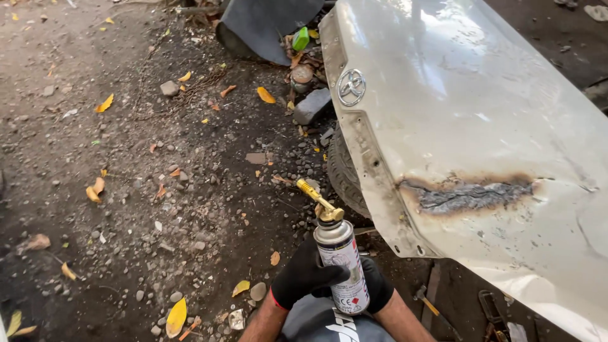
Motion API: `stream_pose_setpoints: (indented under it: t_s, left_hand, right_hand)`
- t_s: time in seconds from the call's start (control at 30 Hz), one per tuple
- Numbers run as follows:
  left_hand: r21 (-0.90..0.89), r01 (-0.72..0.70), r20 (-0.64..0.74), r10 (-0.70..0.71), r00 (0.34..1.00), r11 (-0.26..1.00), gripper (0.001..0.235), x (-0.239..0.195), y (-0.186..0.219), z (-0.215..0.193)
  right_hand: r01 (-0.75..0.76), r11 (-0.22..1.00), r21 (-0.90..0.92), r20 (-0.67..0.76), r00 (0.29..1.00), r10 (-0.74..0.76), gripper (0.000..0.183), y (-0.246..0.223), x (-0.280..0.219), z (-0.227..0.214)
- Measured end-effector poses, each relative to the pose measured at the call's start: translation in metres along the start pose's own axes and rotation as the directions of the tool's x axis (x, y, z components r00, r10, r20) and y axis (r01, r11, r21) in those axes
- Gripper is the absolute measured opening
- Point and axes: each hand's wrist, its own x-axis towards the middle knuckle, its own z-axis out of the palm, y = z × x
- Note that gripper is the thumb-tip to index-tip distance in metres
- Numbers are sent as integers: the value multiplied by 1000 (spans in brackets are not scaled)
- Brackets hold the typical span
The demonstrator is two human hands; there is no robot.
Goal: The person ignites a handheld butane torch canister and moves the flame repeatedly along a burnt, damaged section of a white Toyota hood resting on the ground, holding the hood steady with the other gloved hand to burn off the remaining paint around the damaged area.
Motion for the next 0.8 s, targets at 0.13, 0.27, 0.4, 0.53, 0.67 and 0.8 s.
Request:
stream_pose_setpoints:
  t_s: [0.13, 0.27, 0.4, 0.53, 0.67, 0.8]
  left_hand:
    - [88, -15, -34, 18, 999, 996, 71, -3, 6, -2]
    - [226, -14, -163, 52, 985, 974, 75, -5, 32, -6]
    - [-242, -90, -120, 62, 991, 966, 80, -16, 7, -27]
    - [-299, -29, -195, -31, 980, 954, 73, -34, -9, -49]
    - [-91, 95, -173, -110, 979, 991, 74, -38, -2, -51]
    - [266, 210, -134, -180, 975, 941, 83, -47, 16, -42]
  right_hand:
    - [129, 958, -256, -43, 989, -145, 45, 4, 14, -1]
    - [257, 828, -499, -49, 945, -322, 39, 2, 22, -7]
    - [313, 747, -586, -62, 902, -427, 36, -6, 22, -18]
    - [403, 657, -637, -85, 810, -580, 32, -25, 4, 16]
    - [431, 636, -640, -40, 808, -588, 35, -44, -5, 41]
    - [376, 614, -694, -69, 814, -576, 35, -51, -11, 65]
